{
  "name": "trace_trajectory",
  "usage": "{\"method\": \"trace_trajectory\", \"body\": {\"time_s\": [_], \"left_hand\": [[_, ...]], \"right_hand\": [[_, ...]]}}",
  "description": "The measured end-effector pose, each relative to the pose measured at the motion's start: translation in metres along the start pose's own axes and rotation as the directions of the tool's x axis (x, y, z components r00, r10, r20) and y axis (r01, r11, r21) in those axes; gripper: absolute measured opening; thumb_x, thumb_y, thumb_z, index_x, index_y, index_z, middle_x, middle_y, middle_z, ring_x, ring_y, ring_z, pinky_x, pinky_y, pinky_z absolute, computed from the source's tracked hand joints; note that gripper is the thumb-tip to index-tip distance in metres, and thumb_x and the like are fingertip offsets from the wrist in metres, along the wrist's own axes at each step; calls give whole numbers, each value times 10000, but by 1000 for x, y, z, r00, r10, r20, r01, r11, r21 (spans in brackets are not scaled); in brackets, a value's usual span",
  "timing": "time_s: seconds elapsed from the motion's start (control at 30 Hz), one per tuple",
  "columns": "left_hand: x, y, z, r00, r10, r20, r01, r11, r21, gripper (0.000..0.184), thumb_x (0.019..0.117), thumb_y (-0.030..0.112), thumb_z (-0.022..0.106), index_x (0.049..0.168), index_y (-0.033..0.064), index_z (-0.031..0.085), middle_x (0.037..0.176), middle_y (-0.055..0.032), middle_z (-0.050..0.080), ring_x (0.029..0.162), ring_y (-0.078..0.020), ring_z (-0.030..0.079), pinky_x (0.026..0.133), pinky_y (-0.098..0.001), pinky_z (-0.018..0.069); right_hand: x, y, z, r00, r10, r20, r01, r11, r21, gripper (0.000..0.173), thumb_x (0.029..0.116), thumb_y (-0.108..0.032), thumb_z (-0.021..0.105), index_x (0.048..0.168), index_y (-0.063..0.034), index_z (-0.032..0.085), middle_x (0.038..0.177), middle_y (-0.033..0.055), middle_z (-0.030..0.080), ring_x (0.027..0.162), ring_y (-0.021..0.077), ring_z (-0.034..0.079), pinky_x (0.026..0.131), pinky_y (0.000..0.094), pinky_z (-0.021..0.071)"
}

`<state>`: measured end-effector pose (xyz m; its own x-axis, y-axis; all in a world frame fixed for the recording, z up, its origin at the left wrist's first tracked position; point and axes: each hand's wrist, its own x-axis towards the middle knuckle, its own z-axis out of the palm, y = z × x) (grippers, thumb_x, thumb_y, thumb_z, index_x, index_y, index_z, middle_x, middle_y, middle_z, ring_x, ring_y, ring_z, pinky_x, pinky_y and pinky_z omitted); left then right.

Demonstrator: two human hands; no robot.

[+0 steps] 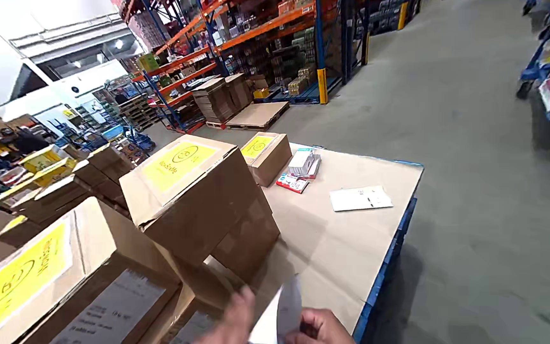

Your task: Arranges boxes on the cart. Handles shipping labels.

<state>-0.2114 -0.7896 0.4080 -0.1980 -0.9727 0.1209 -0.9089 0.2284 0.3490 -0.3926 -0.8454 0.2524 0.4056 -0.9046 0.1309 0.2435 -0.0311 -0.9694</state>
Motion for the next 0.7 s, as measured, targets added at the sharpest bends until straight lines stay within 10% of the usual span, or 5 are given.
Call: {"method": "trace_trajectory", "body": {"time_s": [0.13, 0.27, 0.43, 0.7], "left_hand": [[62, -39, -93, 936, 115, -334, -30, 968, 251, 925, 1005, 693, 366, 1554, -50, 324, 1448, -292, 531, 1280, -384, 583, 1015, -577, 496], [119, -104, -157, 950, 68, -304, 83, 884, 459, 819, 965, 752, 293, 1478, 166, 547, 1378, -198, 612, 1265, -469, 563, 987, -735, 407], [141, -152, -176, 976, -208, -60, 216, 927, 305, 737, 966, 743, 272, 1444, 276, 583, 1371, -84, 640, 1245, -339, 613, 993, -697, 430], [133, -169, -168, 983, -175, -51, 182, 945, 271, 840, 903, 833, 280, 1496, 296, 535, 1539, 20, 517, 1403, -253, 499, 1115, -625, 385]], "right_hand": [[60, -6, 13, 957, 166, -240, -47, 899, 434, 115, 929, -39, 696, 1024, 24, 678, 864, 81, 742, 788, 151, 726, 759, 352, 629], [123, -20, 39, 913, 240, -330, 105, 643, 758, 187, 997, -27, 605, 1161, 61, 608, 990, 166, 732, 884, 229, 737, 808, 403, 633], [177, -33, 80, 907, 227, -354, 181, 550, 816, 150, 983, -4, 627, 1103, 86, 624, 948, 180, 728, 831, 225, 732, 775, 387, 632], [202, -31, 102, 885, 187, -426, 242, 598, 764, 132, 960, -4, 665, 1069, 70, 666, 928, 175, 727, 825, 215, 724, 790, 370, 623]]}}
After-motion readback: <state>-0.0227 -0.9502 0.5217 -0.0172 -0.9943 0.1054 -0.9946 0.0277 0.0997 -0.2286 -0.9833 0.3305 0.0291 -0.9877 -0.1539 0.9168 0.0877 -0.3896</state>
